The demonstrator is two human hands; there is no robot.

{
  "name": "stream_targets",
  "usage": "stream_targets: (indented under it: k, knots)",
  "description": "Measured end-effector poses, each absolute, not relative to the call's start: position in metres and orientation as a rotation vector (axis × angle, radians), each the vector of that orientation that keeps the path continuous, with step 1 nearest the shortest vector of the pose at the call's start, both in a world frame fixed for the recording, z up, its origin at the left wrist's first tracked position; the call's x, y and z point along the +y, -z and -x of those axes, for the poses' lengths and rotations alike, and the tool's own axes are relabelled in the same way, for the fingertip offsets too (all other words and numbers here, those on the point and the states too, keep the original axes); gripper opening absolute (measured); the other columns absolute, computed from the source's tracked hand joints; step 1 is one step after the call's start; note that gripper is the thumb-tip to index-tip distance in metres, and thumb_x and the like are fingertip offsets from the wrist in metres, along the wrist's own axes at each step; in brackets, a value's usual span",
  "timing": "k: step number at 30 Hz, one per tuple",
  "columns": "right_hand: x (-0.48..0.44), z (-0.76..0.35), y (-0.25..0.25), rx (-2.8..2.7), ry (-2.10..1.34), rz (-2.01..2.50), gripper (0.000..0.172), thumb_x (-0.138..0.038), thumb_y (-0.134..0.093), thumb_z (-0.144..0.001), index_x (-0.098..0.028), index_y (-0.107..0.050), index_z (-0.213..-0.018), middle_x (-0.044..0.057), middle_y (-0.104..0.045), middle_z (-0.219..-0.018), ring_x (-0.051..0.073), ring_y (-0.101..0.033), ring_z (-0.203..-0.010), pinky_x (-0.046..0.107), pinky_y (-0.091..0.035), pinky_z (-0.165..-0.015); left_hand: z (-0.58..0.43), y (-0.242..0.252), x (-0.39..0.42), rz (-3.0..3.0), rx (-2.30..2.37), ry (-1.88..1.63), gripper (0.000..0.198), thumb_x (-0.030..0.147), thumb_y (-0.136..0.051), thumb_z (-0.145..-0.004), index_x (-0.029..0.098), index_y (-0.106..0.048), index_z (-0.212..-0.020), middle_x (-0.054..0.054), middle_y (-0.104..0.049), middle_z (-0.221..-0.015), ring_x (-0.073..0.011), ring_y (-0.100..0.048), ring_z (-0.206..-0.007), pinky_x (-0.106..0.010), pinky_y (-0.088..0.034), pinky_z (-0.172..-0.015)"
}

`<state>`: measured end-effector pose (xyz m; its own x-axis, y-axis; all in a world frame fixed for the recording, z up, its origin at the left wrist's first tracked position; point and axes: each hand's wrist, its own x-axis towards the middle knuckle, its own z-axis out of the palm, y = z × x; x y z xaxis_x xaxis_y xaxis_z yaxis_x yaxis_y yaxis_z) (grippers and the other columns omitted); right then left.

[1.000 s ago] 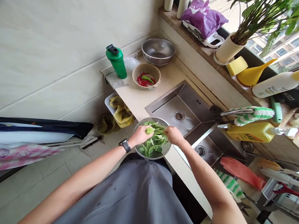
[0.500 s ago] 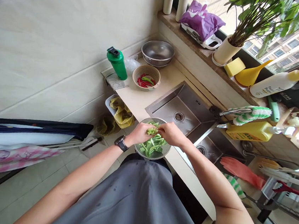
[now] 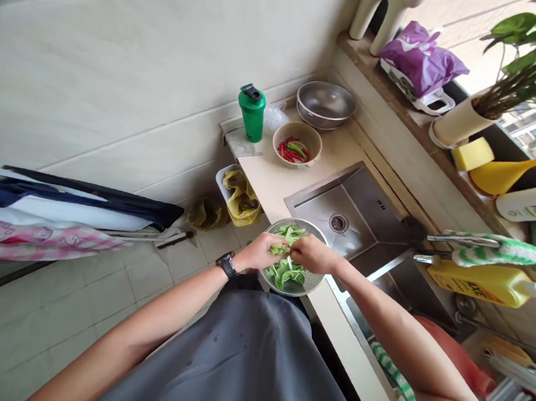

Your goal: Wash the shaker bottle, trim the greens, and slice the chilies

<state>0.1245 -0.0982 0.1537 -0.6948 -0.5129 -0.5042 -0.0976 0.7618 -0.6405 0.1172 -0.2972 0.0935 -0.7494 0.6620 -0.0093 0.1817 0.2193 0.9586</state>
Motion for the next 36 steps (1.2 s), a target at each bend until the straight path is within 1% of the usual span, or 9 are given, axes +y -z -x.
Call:
stream_targets:
  k: [5, 10, 14, 17, 19, 24, 27, 32, 36]
  knots:
    - [-0.136, -0.118, -0.123, 1.847, 1.616, -0.193, 0.038, -0.051, -0.062, -0.086, -0.017, -0.062, -0.069, -0.003, -0.053, -0.060, 0.008, -0.039, -0.050, 0.021, -0.031, -0.046, -0.106, -0.088, -0.330, -0.435, 2.097, -1.839, 0.023, 0.038, -0.065, -0.090, 0.018, -0.071, -0.080, -0.004, -0.072, -0.081, -0.0162, -0.063, -0.073, -0.027, -0.047, -0.069]
    - [-0.199, -0.081, -0.077, 1.748, 1.966, -0.463, 0.041, -0.057, -0.073, -0.079, -0.017, -0.068, -0.088, 0.002, -0.065, -0.080, 0.009, -0.055, -0.064, 0.021, -0.047, -0.061, -0.100, -0.067, -0.372, 0.384, 1.994, -2.153, 0.035, 0.048, -0.071, -0.083, 0.018, -0.064, -0.068, -0.001, -0.065, -0.067, -0.0134, -0.058, -0.063, -0.026, -0.047, -0.064]
    - [-0.253, -0.016, -0.048, 2.113, 1.531, -0.382, 0.032, -0.045, -0.058, -0.095, -0.016, -0.067, -0.086, 0.008, -0.072, -0.087, 0.015, -0.066, -0.078, 0.025, -0.053, -0.074, -0.109, -0.056, -0.399, 0.737, 1.803, -2.214, 0.038, 0.050, -0.079, -0.075, 0.017, -0.063, -0.065, -0.002, -0.065, -0.068, -0.0128, -0.059, -0.062, -0.026, -0.048, -0.061]
    - [-0.260, 0.016, -0.038, 2.360, 1.021, -0.249, 0.023, -0.035, -0.060, -0.096, -0.013, -0.068, -0.091, 0.013, -0.076, -0.097, 0.022, -0.070, -0.093, 0.029, -0.053, -0.084, -0.114, -0.057, -0.404, 0.730, 1.713, -2.221, 0.041, 0.052, -0.081, -0.072, 0.017, -0.062, -0.064, -0.004, -0.067, -0.072, -0.0158, -0.065, -0.070, -0.027, -0.052, -0.065]
    - [-0.237, 0.018, -0.039, 2.415, 0.965, -0.191, 0.020, -0.028, -0.058, -0.096, -0.012, -0.069, -0.100, 0.012, -0.077, -0.099, 0.020, -0.072, -0.094, 0.029, -0.052, -0.086, -0.115, -0.059, -0.401, 0.681, 1.619, -2.246, 0.042, 0.053, -0.081, -0.071, 0.016, -0.062, -0.066, -0.004, -0.067, -0.072, -0.0176, -0.068, -0.073, -0.029, -0.055, -0.068]
    - [-0.124, -0.045, -0.063, 2.531, 1.171, -0.255, 0.030, -0.028, -0.051, -0.095, -0.013, -0.071, -0.112, 0.009, -0.078, -0.096, 0.016, -0.072, -0.080, 0.028, -0.054, -0.080, -0.113, -0.064, -0.382, 0.526, 1.447, -2.255, 0.042, 0.051, -0.080, -0.075, 0.017, -0.060, -0.063, 0.000, -0.059, -0.064, -0.0156, -0.066, -0.067, -0.029, -0.056, -0.069]
    - [-0.071, -0.102, -0.074, 2.673, 0.802, -0.216, 0.028, -0.031, -0.052, -0.096, -0.014, -0.074, -0.103, 0.008, -0.077, -0.090, 0.018, -0.069, -0.079, 0.029, -0.052, -0.079, -0.114, -0.064, -0.369, 0.431, 1.495, -2.191, 0.041, 0.050, -0.079, -0.076, 0.018, -0.058, -0.060, 0.000, -0.057, -0.062, -0.0138, -0.062, -0.063, -0.028, -0.054, -0.067]
    - [-0.063, -0.170, -0.061, 2.698, 0.060, -0.059, 0.034, -0.015, -0.044, -0.099, -0.014, -0.066, -0.125, 0.017, -0.069, -0.122, 0.025, -0.066, -0.103, 0.032, -0.051, -0.083, -0.117, -0.065, -0.345, 0.327, 1.596, -2.070, 0.043, 0.049, -0.080, -0.075, 0.018, -0.056, -0.057, 0.000, -0.056, -0.058, -0.0132, -0.058, -0.060, -0.028, -0.052, -0.065]
    - [-0.079, -0.192, -0.051, 2.599, -0.157, -0.017, 0.036, -0.004, -0.038, -0.096, -0.012, -0.065, -0.119, 0.020, -0.067, -0.118, 0.027, -0.065, -0.107, 0.034, -0.050, -0.085, -0.122, -0.066, -0.329, 0.300, 1.667, -2.001, 0.043, 0.048, -0.080, -0.075, 0.018, -0.058, -0.054, -0.001, -0.057, -0.059, -0.0128, -0.057, -0.060, -0.028, -0.051, -0.066]
